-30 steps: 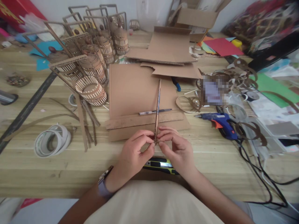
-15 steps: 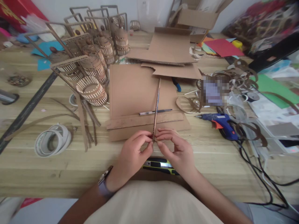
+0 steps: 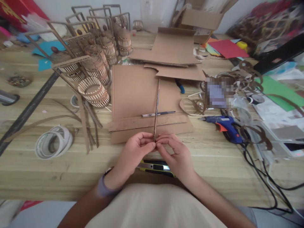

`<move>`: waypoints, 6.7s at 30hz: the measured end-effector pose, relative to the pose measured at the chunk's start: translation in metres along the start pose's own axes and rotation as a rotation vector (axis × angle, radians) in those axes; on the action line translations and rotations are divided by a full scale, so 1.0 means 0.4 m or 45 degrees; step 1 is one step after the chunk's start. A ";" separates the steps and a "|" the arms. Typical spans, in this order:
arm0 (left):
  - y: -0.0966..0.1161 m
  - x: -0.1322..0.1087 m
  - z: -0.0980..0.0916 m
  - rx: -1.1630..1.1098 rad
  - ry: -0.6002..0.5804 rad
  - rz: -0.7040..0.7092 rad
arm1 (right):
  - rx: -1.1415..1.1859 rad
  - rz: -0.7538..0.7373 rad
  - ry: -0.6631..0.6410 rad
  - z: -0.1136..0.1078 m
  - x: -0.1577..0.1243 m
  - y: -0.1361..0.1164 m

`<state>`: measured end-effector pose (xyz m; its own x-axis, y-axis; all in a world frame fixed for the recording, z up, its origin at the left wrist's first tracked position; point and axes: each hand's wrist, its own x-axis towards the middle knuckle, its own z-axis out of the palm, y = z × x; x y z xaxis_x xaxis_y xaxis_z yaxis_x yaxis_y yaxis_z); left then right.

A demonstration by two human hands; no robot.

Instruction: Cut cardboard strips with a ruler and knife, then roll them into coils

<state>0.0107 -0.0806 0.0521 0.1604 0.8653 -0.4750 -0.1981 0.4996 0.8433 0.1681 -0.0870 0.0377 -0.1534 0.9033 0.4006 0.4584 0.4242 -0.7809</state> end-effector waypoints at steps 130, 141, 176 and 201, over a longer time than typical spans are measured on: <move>-0.052 -0.005 0.008 0.186 -0.327 0.232 | -0.340 -0.195 0.112 0.000 -0.017 0.021; -0.054 0.007 0.008 0.153 -0.260 0.234 | -0.378 -0.290 0.078 0.007 -0.024 0.021; -0.055 -0.008 0.006 0.266 -0.300 0.263 | -0.467 -0.122 0.193 -0.017 -0.018 0.027; -0.053 -0.008 0.002 0.268 -0.380 0.237 | -0.428 -0.115 0.227 -0.013 -0.024 0.021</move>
<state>0.0151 -0.0940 0.0360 0.4203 0.8747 -0.2415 -0.0532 0.2895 0.9557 0.1781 -0.0923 0.0297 -0.0651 0.8254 0.5608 0.7160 0.4301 -0.5499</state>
